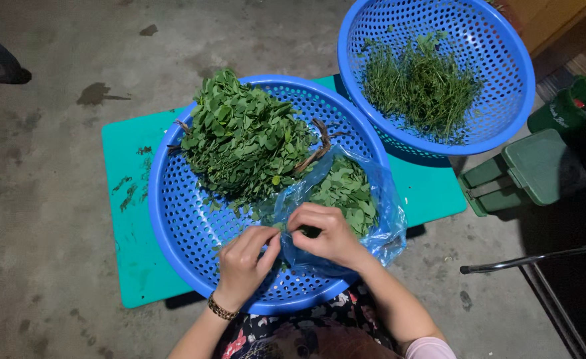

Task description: The person picks up leafy green vegetables from a blue basket, removes leaves from the stems by hand, and places the leaves into a clear plastic bag. The stems are discarded back into the basket.

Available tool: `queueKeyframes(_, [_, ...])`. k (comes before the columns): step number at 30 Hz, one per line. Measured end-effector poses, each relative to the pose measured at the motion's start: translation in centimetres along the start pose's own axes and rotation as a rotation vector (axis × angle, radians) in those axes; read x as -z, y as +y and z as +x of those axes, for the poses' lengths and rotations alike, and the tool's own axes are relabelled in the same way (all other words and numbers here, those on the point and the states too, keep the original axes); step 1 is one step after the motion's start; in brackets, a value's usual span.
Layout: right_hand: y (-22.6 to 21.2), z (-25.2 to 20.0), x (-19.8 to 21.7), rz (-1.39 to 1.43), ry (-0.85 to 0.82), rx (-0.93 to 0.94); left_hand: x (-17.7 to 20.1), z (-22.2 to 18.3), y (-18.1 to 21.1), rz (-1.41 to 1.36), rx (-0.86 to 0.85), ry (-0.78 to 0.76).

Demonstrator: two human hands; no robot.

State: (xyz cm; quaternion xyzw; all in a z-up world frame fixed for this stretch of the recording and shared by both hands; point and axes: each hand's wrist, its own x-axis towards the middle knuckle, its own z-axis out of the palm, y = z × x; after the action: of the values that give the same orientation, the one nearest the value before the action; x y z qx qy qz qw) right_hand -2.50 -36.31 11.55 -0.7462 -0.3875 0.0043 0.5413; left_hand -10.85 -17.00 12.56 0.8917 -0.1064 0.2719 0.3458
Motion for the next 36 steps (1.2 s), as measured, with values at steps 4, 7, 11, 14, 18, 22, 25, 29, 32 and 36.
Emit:
queueKeyframes(4, [0.9, -0.7, 2.3, -0.071, 0.1, -0.066, 0.9, -0.5, -1.0, 0.021, 0.058, 0.018])
queueKeyframes(7, [1.6, -1.8, 4.9, -0.124, 0.202, -0.134, 2.3, -1.6, -2.3, -0.006, 0.186, 0.067])
queueKeyframes(11, [2.6, -2.7, 5.5, -0.279, 0.21, -0.217, 4.2, -3.6, -4.2, 0.105, 0.512, -0.192])
queueKeyframes(14, [3.4, -2.9, 4.8, -0.458, 0.197, -0.162, 4.7, -4.4, -6.4, 0.271, 0.496, -0.353])
queueKeyframes(18, [3.8, -3.2, 4.4, -0.399, 0.292, -0.28, 4.5, -4.1, -9.1, 0.139, 0.442, -0.253])
queueKeyframes(22, [4.0, -3.4, 4.3, -0.469, 0.297, -0.256, 4.5, 1.1, -13.4, 0.179, 0.265, 0.0])
queueKeyframes(25, [3.9, -3.4, 4.3, -0.506, 0.288, -0.21, 3.4, 5.6, -15.5, 0.214, 0.325, 0.082])
queueKeyframes(29, [3.2, -3.8, 4.5, -0.39, 0.292, -0.253, 2.5, 7.1, -16.4, 0.285, 0.469, 0.046])
queueKeyframes(32, [2.7, -3.6, 4.6, -0.325, 0.282, -0.474, 2.8, 5.5, -16.2, 0.04, 0.588, -0.011])
queueKeyframes(36, [2.4, -2.5, 3.2, -0.213, 0.278, -0.135, 1.9, 2.2, -14.5, -0.7, 0.587, -0.074])
